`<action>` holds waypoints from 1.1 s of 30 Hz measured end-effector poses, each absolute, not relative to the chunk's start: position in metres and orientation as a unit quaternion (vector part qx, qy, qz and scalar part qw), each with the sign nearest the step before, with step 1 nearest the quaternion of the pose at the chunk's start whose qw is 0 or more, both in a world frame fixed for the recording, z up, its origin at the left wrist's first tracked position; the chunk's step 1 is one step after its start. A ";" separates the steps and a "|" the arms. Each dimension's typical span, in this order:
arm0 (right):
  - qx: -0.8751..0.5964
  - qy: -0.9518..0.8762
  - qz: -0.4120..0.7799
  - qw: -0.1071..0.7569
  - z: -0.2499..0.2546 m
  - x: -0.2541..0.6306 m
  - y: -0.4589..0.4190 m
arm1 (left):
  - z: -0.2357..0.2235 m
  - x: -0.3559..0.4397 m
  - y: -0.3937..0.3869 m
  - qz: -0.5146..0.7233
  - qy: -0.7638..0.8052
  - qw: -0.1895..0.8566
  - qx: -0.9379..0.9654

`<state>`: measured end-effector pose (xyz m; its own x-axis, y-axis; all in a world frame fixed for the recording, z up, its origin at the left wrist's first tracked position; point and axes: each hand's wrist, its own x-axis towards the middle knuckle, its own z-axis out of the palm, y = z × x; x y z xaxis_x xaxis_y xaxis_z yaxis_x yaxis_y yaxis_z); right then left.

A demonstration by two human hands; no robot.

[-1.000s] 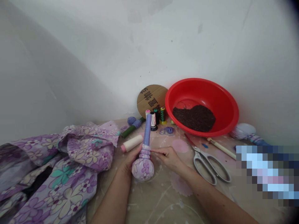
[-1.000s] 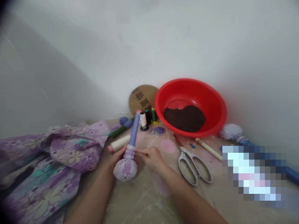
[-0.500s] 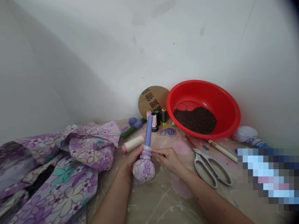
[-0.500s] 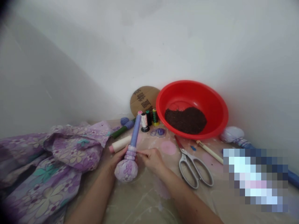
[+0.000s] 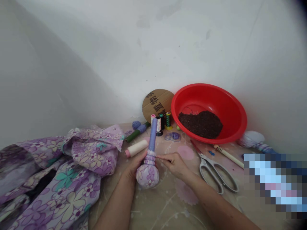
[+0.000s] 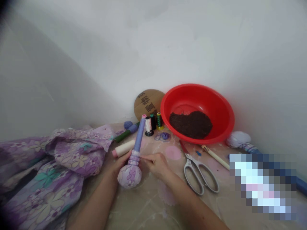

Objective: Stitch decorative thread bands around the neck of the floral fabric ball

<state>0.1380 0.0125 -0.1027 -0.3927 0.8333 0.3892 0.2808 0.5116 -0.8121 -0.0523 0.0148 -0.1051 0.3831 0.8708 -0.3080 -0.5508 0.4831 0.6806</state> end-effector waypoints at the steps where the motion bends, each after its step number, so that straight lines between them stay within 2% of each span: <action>1: -0.366 -0.766 0.333 0.411 -0.102 0.138 0.012 | -0.105 -0.052 0.015 0.445 0.328 0.797 0.243; 11: -0.367 -0.760 0.365 0.394 -0.103 0.139 0.014 | -0.094 -0.048 0.007 0.461 0.368 0.763 0.264; 19: -0.371 -0.773 0.325 0.399 -0.097 0.141 0.013 | -0.092 -0.046 0.006 0.446 0.400 0.737 0.313; 33: -0.387 -0.774 0.262 0.426 -0.101 0.140 0.015 | -0.094 -0.049 0.008 0.395 0.376 0.763 0.347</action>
